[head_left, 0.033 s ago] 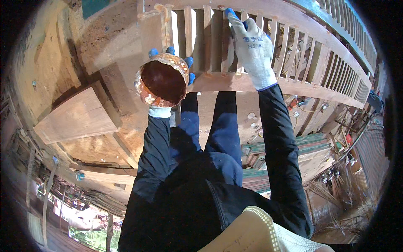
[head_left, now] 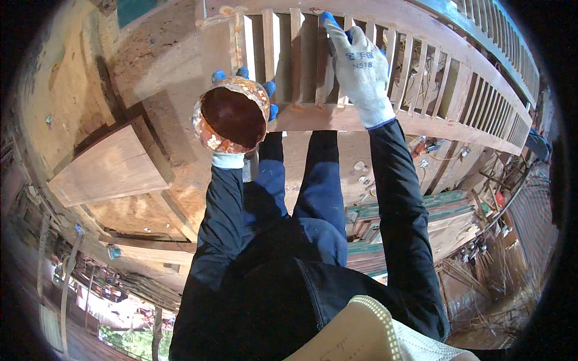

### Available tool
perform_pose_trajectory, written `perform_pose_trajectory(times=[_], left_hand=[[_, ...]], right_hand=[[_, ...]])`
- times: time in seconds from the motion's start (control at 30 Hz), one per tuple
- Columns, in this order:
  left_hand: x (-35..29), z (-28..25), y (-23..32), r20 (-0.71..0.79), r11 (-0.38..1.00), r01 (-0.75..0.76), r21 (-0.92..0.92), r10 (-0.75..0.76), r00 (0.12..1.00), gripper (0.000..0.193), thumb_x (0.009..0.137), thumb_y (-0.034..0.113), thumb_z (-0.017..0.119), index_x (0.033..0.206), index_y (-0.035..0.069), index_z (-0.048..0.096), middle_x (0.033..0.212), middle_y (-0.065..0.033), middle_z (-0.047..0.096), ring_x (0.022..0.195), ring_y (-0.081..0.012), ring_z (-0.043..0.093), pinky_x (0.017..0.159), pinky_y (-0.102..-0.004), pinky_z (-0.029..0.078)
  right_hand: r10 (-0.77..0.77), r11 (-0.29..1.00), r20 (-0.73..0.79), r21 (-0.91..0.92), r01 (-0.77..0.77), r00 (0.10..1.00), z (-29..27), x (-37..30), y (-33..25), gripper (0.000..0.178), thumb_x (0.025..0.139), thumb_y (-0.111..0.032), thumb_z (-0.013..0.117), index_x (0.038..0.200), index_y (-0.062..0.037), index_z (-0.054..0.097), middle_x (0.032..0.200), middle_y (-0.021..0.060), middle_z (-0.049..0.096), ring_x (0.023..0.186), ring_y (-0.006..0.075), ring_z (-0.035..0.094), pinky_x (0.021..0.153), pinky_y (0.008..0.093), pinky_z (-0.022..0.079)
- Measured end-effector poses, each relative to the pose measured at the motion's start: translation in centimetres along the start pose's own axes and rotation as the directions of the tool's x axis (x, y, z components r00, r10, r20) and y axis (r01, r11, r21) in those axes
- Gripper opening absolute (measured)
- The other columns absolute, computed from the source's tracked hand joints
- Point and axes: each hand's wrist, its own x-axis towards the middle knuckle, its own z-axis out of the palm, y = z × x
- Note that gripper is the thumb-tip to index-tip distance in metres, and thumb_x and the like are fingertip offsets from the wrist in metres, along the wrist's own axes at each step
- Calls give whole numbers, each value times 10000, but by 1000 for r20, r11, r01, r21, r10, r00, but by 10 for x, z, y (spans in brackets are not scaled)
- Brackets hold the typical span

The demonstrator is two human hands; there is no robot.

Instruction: The person applies a brown adhesive to the joints of a wooden slatted frame using a small brush. They hold a container of the adhesive in the left hand and repeatedly dip the brush to coat the connection points along the frame.

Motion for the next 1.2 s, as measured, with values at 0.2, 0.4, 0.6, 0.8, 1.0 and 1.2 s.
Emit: perform_pose_trajectory(times=[0.2, 0.4, 0.6, 0.8, 1.0, 1.2], left_hand=[[6, 2, 1, -16, 1000, -17, 13, 17, 1000, 451, 955, 387, 591, 1398, 348, 517, 1522, -84, 419, 1417, -504, 252, 1028, -760, 331], [6, 10, -5, -10, 999, -7, -35, 7, 1000, 438, 959, 388, 587, 1391, 345, 526, 1521, -81, 420, 1420, -501, 244, 1036, -759, 325], [8, -2, 5, 29, 997, 69, -28, -69, 997, 426, 973, 377, 566, 1394, 326, 524, 1529, -80, 408, 1419, -505, 238, 1037, -755, 332], [7, 6, -3, 3, 1000, 2, -26, -2, 1000, 443, 966, 379, 574, 1403, 326, 517, 1532, -90, 403, 1410, -521, 250, 1055, -753, 306], [5, 12, -4, -105, 990, -72, 125, 85, 991, 543, 916, 517, 607, 1405, 302, 513, 1447, -131, 493, 1326, -510, 414, 954, -723, 439], [7, 6, -7, -92, 990, -70, 122, 82, 992, 559, 914, 507, 616, 1414, 285, 504, 1456, -126, 486, 1322, -517, 416, 943, -711, 458]], right_hand=[[-3, 1000, 29, 19, 2, 1000, -7, 1, -2, 603, 850, -54, 641, 1408, -248, 520, 924, 108, 600, 733, 268, 658, 589, 364, 541], [114, 991, -27, 67, -112, 993, -7, 5, 0, 586, 883, -93, 641, 1431, -246, 499, 917, 123, 613, 710, 272, 662, 541, 383, 529], [34, 999, 6, 5, -34, 999, -3, 7, -6, 699, 812, -15, 645, 1452, -240, 475, 955, 130, 608, 749, 285, 668, 589, 400, 539], [57, 998, 49, 24, -58, 997, -9, 7, -9, 557, 861, -122, 665, 1389, -247, 539, 890, 92, 589, 740, 261, 668, 588, 386, 531], [265, 894, 128, 339, -294, 956, -32, 16, -9, 332, 964, -229, 589, 1291, -200, 639, 974, 127, 678, 797, 262, 701, 671, 332, 549], [491, 421, 503, 578, -699, 712, 2, 17, 41, 543, 975, -441, 580, 1365, -65, 549, 1137, 139, 672, 1009, 238, 668, 834, 329, 568]])
